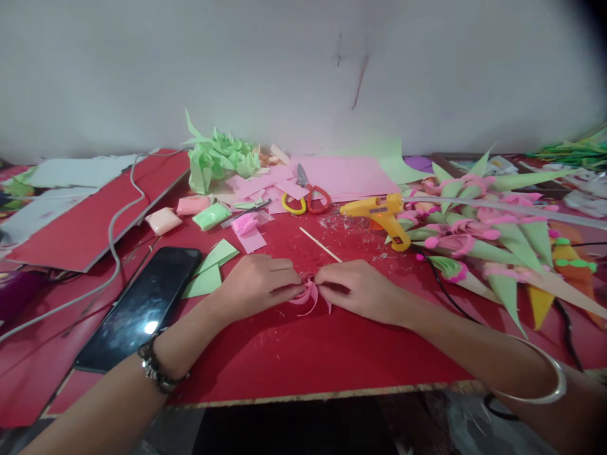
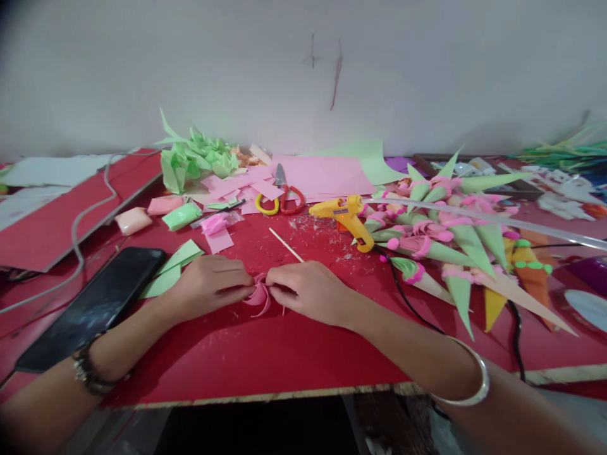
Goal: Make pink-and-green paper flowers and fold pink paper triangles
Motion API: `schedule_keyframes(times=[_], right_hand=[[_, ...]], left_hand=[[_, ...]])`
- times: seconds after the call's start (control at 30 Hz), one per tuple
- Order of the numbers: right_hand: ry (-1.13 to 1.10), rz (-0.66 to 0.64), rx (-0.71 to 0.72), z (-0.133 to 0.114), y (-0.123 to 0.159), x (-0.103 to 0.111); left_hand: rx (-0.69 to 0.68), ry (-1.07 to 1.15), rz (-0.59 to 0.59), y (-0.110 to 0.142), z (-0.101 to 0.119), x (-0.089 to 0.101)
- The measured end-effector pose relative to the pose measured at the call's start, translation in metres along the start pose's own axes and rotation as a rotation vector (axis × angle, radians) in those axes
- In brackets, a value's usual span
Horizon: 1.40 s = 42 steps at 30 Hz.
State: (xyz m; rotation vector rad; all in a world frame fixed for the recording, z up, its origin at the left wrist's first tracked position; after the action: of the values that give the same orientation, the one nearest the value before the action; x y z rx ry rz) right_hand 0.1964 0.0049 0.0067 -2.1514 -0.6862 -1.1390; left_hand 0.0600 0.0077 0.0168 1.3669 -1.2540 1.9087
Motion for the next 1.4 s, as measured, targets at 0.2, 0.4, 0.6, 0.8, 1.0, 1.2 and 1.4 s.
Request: schedule_keyframes(times=[0.2, 0.4, 0.6, 0.8, 1.0, 1.2, 1.4], right_hand=[[-0.039, 0.254, -0.040, 0.001, 0.004, 0.012], [0.006, 0.286, 0.027, -0.003, 0.004, 0.016], [-0.006, 0.256, -0.023, 0.000, 0.003, 0.014], [-0.027, 0.207, -0.170, 0.015, 0.000, 0.010], [-0.056, 0.128, -0.188, 0.020, -0.002, 0.006], [-0.047, 0.203, -0.184, 0.023, -0.001, 0.014], [-0.004, 0.231, -0.196, 0.027, -0.002, 0.020]], left_hand=[[0.159, 0.065, 0.043, 0.000, -0.003, 0.007], [0.196, 0.156, -0.025, -0.002, -0.003, 0.002], [0.179, 0.122, -0.030, -0.002, -0.003, 0.000], [0.237, -0.025, -0.018, 0.001, -0.007, 0.004], [0.326, -0.114, -0.015, 0.000, -0.015, 0.002], [0.607, -0.202, -0.001, 0.011, -0.048, 0.032], [0.767, -0.234, -0.423, 0.051, -0.089, 0.041]])
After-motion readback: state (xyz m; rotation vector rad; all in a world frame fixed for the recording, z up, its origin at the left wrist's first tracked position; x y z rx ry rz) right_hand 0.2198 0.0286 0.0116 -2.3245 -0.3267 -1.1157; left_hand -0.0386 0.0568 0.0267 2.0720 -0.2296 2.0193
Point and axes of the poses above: each hand's wrist, its own y-axis away from the middle knuckle, its own x-axis out of the back of the hand, z = x × y, the point moved 5 cm from there along -y, towards the middle knuckle, and after that the axes turned 1 degree about z, right-handed, at the moved point
